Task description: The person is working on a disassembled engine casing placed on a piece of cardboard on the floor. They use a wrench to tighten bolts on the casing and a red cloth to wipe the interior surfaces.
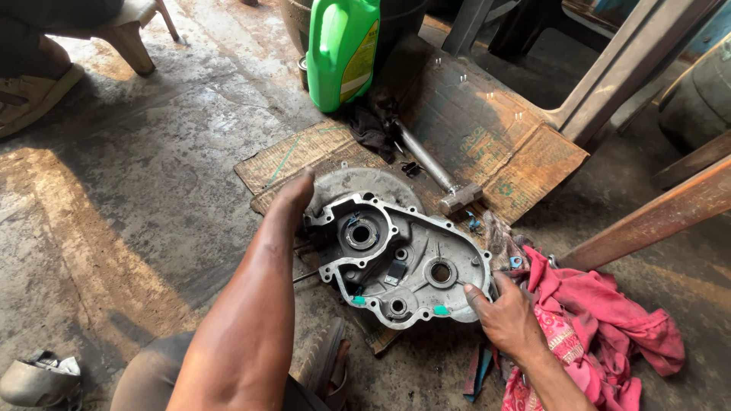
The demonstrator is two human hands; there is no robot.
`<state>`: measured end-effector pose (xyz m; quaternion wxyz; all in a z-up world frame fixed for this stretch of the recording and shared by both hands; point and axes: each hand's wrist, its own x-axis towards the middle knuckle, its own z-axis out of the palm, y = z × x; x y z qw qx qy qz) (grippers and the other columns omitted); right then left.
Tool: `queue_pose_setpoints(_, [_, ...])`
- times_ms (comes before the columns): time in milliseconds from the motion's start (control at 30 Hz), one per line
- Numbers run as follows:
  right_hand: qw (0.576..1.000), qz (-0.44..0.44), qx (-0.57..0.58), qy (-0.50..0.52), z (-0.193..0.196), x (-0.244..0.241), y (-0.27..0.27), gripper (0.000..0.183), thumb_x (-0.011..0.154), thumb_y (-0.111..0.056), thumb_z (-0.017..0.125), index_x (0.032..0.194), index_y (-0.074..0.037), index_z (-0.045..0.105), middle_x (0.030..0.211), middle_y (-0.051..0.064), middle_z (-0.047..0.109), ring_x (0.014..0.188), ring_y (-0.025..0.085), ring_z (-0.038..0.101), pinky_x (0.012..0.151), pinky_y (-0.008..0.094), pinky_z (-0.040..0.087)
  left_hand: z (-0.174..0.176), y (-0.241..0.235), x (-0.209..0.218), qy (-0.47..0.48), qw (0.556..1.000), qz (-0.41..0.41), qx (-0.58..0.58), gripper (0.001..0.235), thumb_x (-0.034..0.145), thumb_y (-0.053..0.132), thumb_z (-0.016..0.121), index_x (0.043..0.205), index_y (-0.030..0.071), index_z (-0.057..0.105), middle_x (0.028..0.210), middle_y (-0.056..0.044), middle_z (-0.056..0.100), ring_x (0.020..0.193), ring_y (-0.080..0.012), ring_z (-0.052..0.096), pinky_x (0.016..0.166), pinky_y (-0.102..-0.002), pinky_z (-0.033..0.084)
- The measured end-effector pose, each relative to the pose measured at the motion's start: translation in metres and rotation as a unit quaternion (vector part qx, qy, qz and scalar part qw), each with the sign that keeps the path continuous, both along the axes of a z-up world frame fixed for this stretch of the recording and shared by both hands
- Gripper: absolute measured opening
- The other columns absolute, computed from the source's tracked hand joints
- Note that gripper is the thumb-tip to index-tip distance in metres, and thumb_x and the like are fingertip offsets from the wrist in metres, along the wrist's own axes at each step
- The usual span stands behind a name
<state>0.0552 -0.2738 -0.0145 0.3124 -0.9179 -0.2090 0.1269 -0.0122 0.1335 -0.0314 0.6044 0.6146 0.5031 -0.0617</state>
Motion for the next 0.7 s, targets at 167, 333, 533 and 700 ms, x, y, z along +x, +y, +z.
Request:
queue_pose_setpoints(167, [0.981, -0.059, 0.162, -0.093, 0.051, -0.018, -0.013, 0.029, 0.093, -0.022, 0.071, 0.11, -0.003, 0.058, 0.091, 0.018, 0.073, 0.082, 0.03, 0.072, 0.072, 0.036, 0.056, 0.083, 0.001, -0.01, -0.241, 0.951, 0.174, -0.083, 0.094, 0.088, 0.077, 0.013, 0.165, 0.022, 0.005, 0.168, -0.021, 0.021, 0.151, -0.0434, 0.029, 0.116, -0.065, 0.025])
queue_pose_setpoints(333, [0.865, 0.058, 0.181, -0.465, 0.115, -0.02, -0.04, 0.047, 0.103, -0.027, 0.076, 0.135, -0.006, 0.05, 0.11, 0.015, 0.069, 0.101, 0.028, 0.072, 0.087, 0.036, 0.056, 0.103, 0.026, -0.019, -0.632, 0.717, 0.166, -0.243, 0.072, 0.107, 0.065, 0.025, 0.138, 0.004, 0.047, 0.125, -0.019, 0.056, 0.116, -0.0344, 0.058, 0.102, -0.053, 0.047])
queue_pose_setpoints(533, [0.861, 0.109, 0.058, -0.494, 0.106, -0.028, -0.022, 0.056, 0.082, -0.013, 0.072, 0.136, -0.008, 0.057, 0.121, 0.016, 0.072, 0.095, 0.035, 0.069, 0.087, 0.048, 0.055, 0.012, -0.003, -0.012, -0.527, 0.703, 0.427, -0.213, 0.053, 0.105, 0.06, 0.04, 0.11, 0.013, 0.064, 0.081, -0.003, 0.059, 0.076, -0.0204, 0.06, 0.075, -0.041, 0.055])
queue_pose_setpoints(700, [0.872, 0.135, 0.051, -0.467, 0.085, -0.016, -0.019, 0.072, 0.077, -0.009, 0.068, 0.147, -0.011, 0.052, 0.117, 0.018, 0.072, 0.098, 0.039, 0.07, 0.094, 0.048, 0.056, -0.006, -0.026, -0.002, -0.56, 0.647, 0.442, -0.269, 0.051, 0.089, 0.062, 0.047, 0.107, 0.017, 0.062, 0.068, -0.003, 0.055, 0.061, -0.0231, 0.059, 0.064, -0.049, 0.058])
